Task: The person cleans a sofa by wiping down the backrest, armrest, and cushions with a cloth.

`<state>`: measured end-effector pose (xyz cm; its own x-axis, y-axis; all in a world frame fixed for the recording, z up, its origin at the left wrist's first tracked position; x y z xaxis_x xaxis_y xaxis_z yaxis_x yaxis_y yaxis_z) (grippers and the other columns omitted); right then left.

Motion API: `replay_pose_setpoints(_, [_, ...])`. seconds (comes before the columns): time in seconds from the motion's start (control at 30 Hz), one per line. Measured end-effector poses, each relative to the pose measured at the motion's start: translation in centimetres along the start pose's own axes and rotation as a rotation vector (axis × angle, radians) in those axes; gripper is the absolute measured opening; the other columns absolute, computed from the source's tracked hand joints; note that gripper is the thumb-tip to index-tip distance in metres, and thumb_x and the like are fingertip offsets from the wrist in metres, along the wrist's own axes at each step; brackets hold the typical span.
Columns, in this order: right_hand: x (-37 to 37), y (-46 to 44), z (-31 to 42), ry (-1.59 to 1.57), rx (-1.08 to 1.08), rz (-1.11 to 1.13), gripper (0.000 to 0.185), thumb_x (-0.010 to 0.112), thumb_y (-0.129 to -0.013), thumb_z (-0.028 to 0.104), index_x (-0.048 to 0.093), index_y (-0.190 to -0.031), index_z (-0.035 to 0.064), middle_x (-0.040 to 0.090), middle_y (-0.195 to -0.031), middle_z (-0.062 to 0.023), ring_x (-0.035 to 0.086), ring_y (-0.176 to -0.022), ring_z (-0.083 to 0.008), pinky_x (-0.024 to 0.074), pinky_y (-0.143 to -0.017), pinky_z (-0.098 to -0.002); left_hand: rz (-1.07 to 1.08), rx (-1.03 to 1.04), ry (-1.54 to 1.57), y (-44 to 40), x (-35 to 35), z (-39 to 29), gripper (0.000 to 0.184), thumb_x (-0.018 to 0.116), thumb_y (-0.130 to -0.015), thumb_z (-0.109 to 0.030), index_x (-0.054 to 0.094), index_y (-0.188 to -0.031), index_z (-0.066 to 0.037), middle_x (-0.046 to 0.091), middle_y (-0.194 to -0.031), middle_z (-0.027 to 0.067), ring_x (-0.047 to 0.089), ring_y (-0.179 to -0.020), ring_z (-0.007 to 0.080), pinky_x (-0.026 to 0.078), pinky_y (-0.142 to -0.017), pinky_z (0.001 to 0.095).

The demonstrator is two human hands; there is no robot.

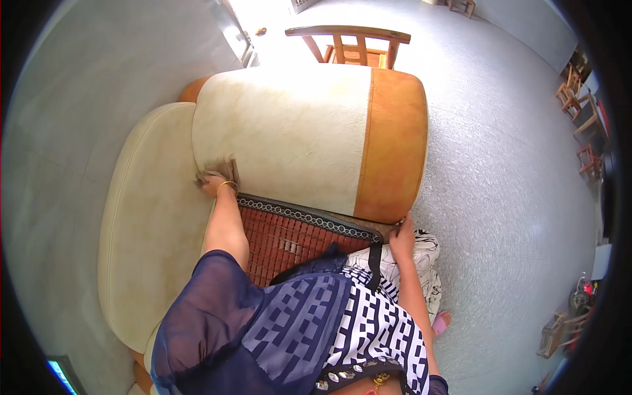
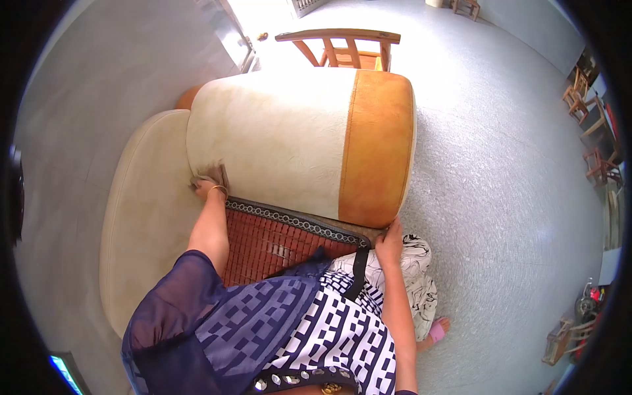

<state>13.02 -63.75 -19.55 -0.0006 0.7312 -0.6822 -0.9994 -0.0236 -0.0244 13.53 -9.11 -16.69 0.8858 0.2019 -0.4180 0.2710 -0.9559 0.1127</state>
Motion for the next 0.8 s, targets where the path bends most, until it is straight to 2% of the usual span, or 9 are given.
replay_pose_setpoints(0.03, [0.0, 0.0, 0.1, -0.001, -0.007, 0.003, 0.068, 0.050, -0.073, -0.001, 0.028, -0.138, -0.0002, 0.048, -0.116, -0.0257, 0.052, -0.101, -0.0426, 0.0458, -0.084, -0.0446, -0.006, -0.002, 0.004, -0.1, -0.2, 0.7, 0.052, 0.038, -0.092, -0.033, 0.052, -0.117, 0.011, 0.060, -0.111, 0.0267, 0.058, -0.102, 0.0432, 0.047, -0.089, 0.0476])
replay_pose_setpoints(0.1, [-0.2, 0.0, 0.5, -0.001, 0.032, -0.017, 0.065, 0.049, -0.073, -0.001, 0.032, -0.136, -0.0009, 0.048, -0.115, -0.0257, 0.052, -0.101, -0.0413, 0.0436, -0.088, -0.0428, 0.166, -0.318, 0.162, 0.5, -0.4, 2.0, 0.056, 0.034, -0.093, -0.035, 0.051, -0.119, 0.011, 0.059, -0.115, 0.0262, 0.058, -0.104, 0.0424, 0.046, -0.091, 0.0476])
replay_pose_setpoints(0.23, [-0.6, -0.1, 0.8, -0.015, 0.029, -0.011, 0.065, 0.048, -0.073, -0.001, 0.032, -0.135, -0.0004, 0.047, -0.116, -0.0258, 0.051, -0.102, -0.0416, 0.0439, -0.087, -0.0430, 0.288, -0.360, 0.290, 2.8, -1.6, 2.0, 0.053, 0.037, -0.093, -0.037, 0.058, -0.114, 0.007, 0.060, -0.119, 0.0168, 0.061, -0.106, 0.0288, 0.052, -0.088, 0.0386])
replay_pose_setpoints(0.37, [0.2, -0.2, 0.1, -0.005, 0.011, -0.046, 0.064, 0.048, -0.073, -0.002, 0.032, -0.135, 0.0008, 0.047, -0.116, -0.0249, 0.051, -0.103, -0.0411, 0.0440, -0.087, -0.0428, 0.307, -0.162, 0.437, 5.3, -0.5, 3.9, 0.050, 0.040, -0.092, -0.036, 0.056, -0.115, 0.006, 0.061, -0.114, 0.0199, 0.062, -0.100, 0.0332, 0.053, -0.083, 0.0401])
replay_pose_setpoints(0.43, [0.1, -0.2, 0.1, 0.011, -0.014, -0.070, 0.064, 0.048, -0.073, -0.002, 0.032, -0.135, 0.0012, 0.047, -0.115, -0.0246, 0.051, -0.102, -0.0407, 0.0441, -0.087, -0.0427, 0.118, 0.114, -0.196, 10.2, -3.1, 1.7, 0.048, 0.045, -0.091, -0.032, 0.053, -0.118, 0.007, 0.057, -0.114, 0.0248, 0.060, -0.096, 0.0398, 0.052, -0.082, 0.0446])
replay_pose_setpoints(0.5, [-0.3, -0.1, 0.6, -0.005, 0.054, -0.009, 0.064, 0.048, -0.073, -0.002, 0.033, -0.135, 0.0017, 0.048, -0.114, -0.0235, 0.053, -0.100, -0.0392, 0.0442, -0.086, -0.0421, 0.166, 0.198, -0.090, 11.0, -2.6, 2.7, 0.052, 0.047, -0.091, -0.033, 0.046, -0.124, 0.007, 0.045, -0.121, 0.0271, 0.052, -0.101, 0.0427, 0.044, -0.089, 0.0490])
replay_pose_setpoints(0.57, [-0.4, -0.3, 0.5, -0.003, 0.031, 0.006, 0.065, 0.049, -0.073, -0.001, 0.031, -0.136, -0.0005, 0.047, -0.118, -0.0243, 0.052, -0.102, -0.0405, 0.0446, -0.087, -0.0426, 0.075, 0.826, -0.005, 11.5, -1.8, 2.7, 0.051, 0.050, -0.087, -0.029, 0.046, -0.126, 0.003, 0.046, -0.123, 0.0265, 0.047, -0.110, 0.0415, 0.038, -0.095, 0.0492])
replay_pose_setpoints(0.6, [-0.4, -0.3, 0.3, -0.006, 0.013, 0.023, 0.066, 0.050, -0.074, 0.001, 0.029, -0.136, -0.0028, 0.045, -0.122, -0.0250, 0.052, -0.105, -0.0419, 0.0451, -0.088, -0.0431, 0.166, 0.979, 0.095, 12.3, -2.0, 1.3, 0.052, 0.052, -0.084, -0.025, 0.045, -0.129, 0.000, 0.044, -0.128, 0.0254, 0.042, -0.116, 0.0406, 0.032, -0.100, 0.0505])
replay_pose_setpoints(0.8, [0.2, -0.1, -0.6, 0.008, 0.016, 0.026, 0.066, 0.049, -0.073, -0.001, 0.030, -0.136, -0.0029, 0.047, -0.119, -0.0254, 0.052, -0.104, -0.0413, 0.0447, -0.088, -0.0421, 0.177, 1.375, -0.170, 11.2, -0.9, -2.8, 0.053, 0.050, -0.085, -0.023, 0.044, -0.135, -0.006, 0.041, -0.137, 0.0215, 0.036, -0.126, 0.0385, 0.026, -0.104, 0.0514])
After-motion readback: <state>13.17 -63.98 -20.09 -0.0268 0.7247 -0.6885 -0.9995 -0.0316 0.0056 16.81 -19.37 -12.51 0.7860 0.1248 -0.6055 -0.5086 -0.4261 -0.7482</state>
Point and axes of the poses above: each hand's wrist, its own y-axis away from the middle knuckle, its own x-axis out of the palm, z = x × y, the point moved 1 cm from there along -y, towards the middle knuckle
